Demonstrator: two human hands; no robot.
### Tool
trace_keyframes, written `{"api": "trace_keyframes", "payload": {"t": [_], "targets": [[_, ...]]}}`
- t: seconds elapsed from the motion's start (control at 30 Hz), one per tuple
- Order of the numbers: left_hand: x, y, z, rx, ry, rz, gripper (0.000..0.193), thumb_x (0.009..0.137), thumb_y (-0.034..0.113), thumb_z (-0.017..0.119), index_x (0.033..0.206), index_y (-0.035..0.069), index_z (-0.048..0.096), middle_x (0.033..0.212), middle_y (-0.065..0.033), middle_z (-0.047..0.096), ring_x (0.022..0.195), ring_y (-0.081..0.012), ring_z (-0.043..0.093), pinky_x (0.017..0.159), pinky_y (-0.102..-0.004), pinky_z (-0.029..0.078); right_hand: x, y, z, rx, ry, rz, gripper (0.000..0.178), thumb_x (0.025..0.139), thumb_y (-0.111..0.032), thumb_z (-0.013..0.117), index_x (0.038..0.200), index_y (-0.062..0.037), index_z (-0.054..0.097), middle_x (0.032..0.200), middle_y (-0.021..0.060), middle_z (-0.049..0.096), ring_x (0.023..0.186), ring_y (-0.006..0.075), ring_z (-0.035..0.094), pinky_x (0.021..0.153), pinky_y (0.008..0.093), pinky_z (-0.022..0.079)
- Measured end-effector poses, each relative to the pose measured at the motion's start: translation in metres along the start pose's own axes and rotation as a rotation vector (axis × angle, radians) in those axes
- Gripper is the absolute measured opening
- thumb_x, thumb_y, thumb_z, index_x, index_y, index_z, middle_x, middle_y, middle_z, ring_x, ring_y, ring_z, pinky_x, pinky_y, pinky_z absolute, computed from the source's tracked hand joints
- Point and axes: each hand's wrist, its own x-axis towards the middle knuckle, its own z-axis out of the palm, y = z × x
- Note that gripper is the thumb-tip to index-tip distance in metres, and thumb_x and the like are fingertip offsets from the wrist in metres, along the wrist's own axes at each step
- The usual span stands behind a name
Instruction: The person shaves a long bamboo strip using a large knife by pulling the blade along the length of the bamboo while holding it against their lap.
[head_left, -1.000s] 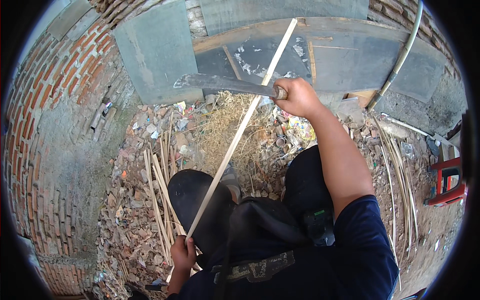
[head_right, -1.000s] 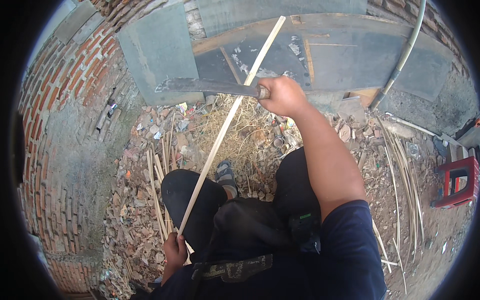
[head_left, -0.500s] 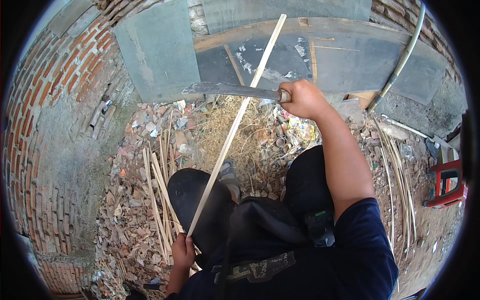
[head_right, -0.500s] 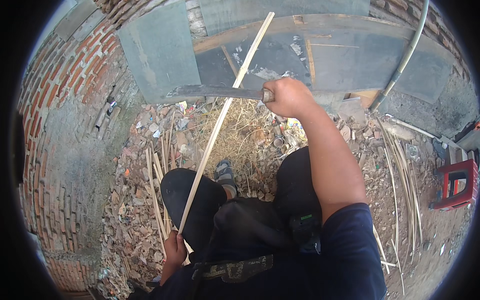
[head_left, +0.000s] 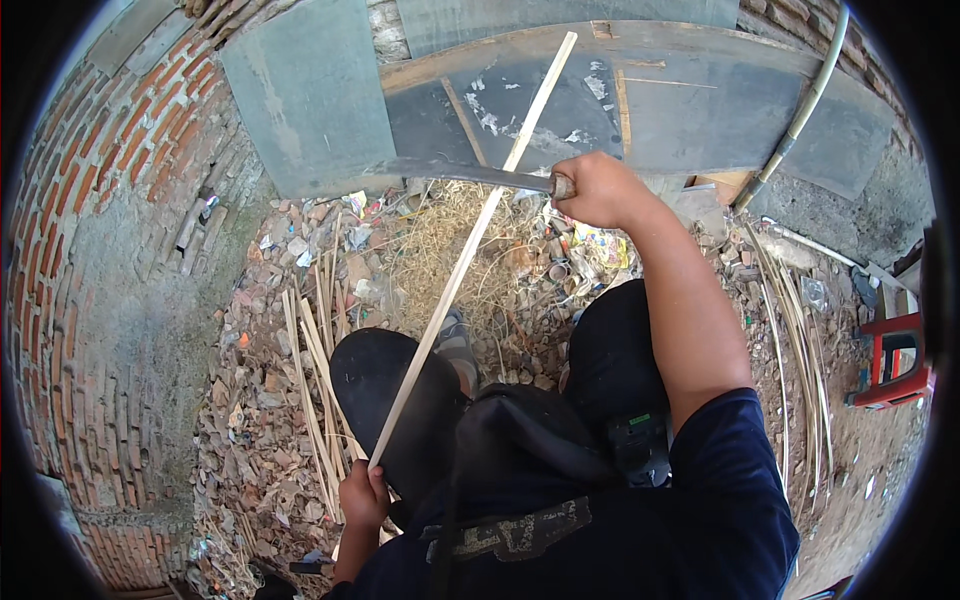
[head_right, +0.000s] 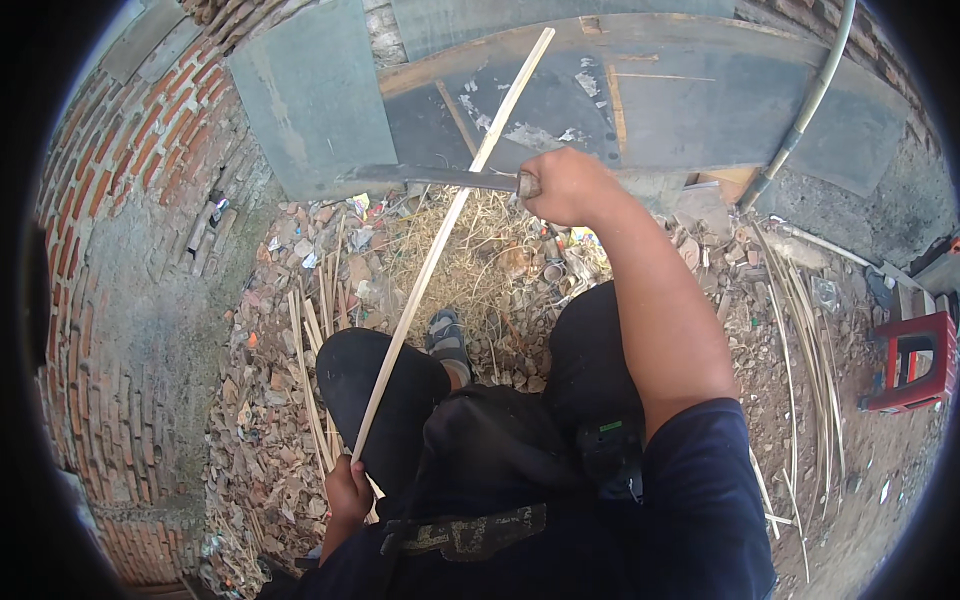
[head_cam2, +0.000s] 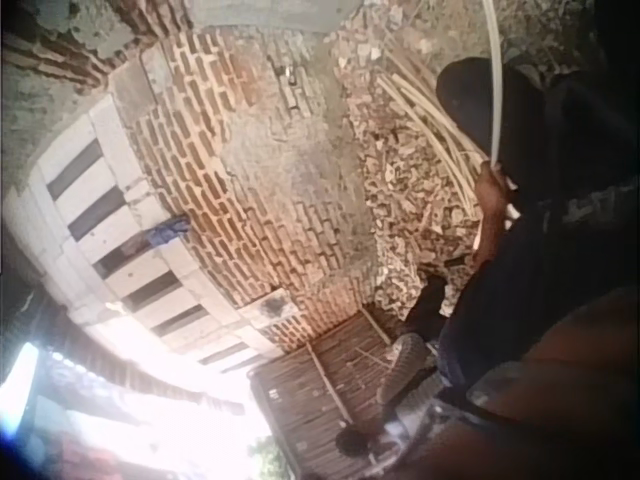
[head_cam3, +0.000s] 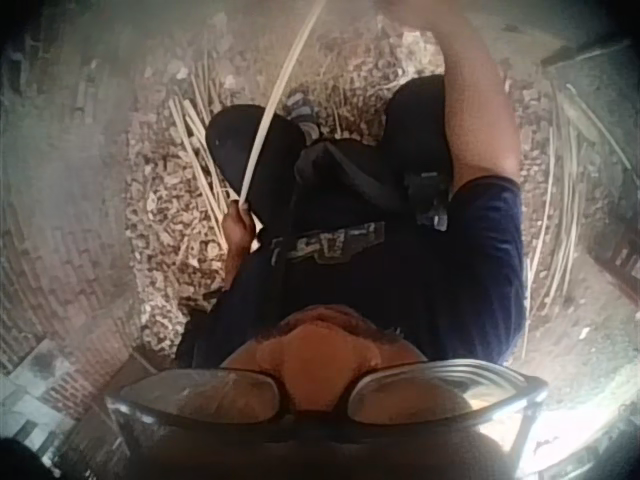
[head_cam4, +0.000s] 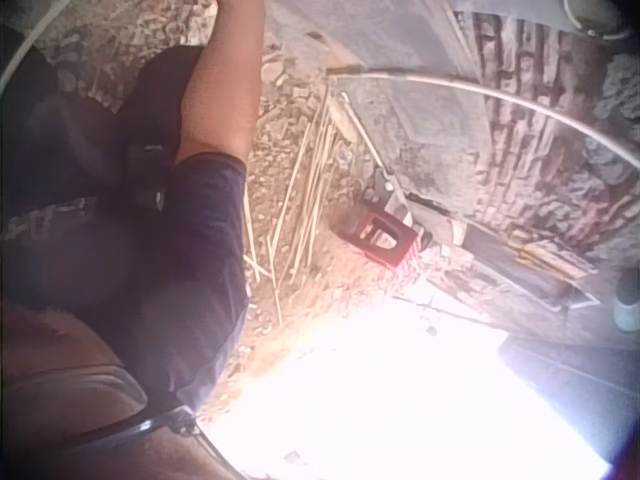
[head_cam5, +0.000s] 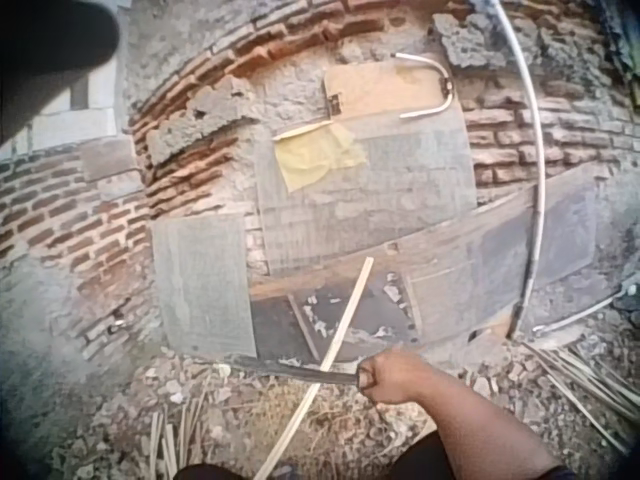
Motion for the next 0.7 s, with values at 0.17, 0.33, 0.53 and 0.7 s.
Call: {"api": "trace_keyframes", "payload": {"t": [0.17,0.33,0.53,0.7], "targets": [[-0.006,-0.01,0.009,-0.004,0.041,-0.016,0.028,0.099,0.028,0.054,0.088,0.002,0.052,0.062,-0.0238,0.058,0.061,-0.049,0.06,0.052,-0.0544,0.045,0.007,0.015,-0.001,-0.016,0.048,-0.004,0.029,0.074,-0.023,0.069,0.1,-0.0095,0.073,0.094,0.0196,0.072,0.094,0.0383,0.068,0.083,0.0473,0.054],[0.0,-0.01,0.001,0.118,0.017,0.016,0.027,0.098,0.027,0.056,0.088,0.002,0.054,0.062,-0.0236,0.058,0.06,-0.0487,0.06,0.052,-0.0557,0.044,0.018,0.053,0.01,0.12,0.164,0.188,0.029,0.075,-0.024,0.069,0.099,-0.007,0.072,0.092,0.0207,0.072,0.091,0.0384,0.069,0.083,0.0457,0.054],[0.004,0.004,-0.001,0.042,0.015,0.018,0.029,0.099,0.026,0.054,0.083,0.002,0.052,0.062,-0.0239,0.057,0.061,-0.0487,0.06,0.053,-0.055,0.044,0.003,0.021,0.004,0.098,0.084,0.024,0.028,0.075,-0.025,0.071,0.098,-0.0091,0.072,0.091,0.0193,0.072,0.092,0.0386,0.068,0.082,0.0461,0.054],[0.007,-0.002,-0.006,-0.022,-0.032,0.008,0.034,0.102,0.029,0.05,0.08,0.002,0.05,0.062,-0.024,0.056,0.061,-0.0491,0.059,0.053,-0.0535,0.044,0.001,0.003,0.0,-0.004,0.008,-0.045,0.024,0.075,-0.025,0.07,0.093,-0.0087,0.071,0.092,0.0187,0.072,0.092,0.0374,0.068,0.081,0.0471,0.054]]}}
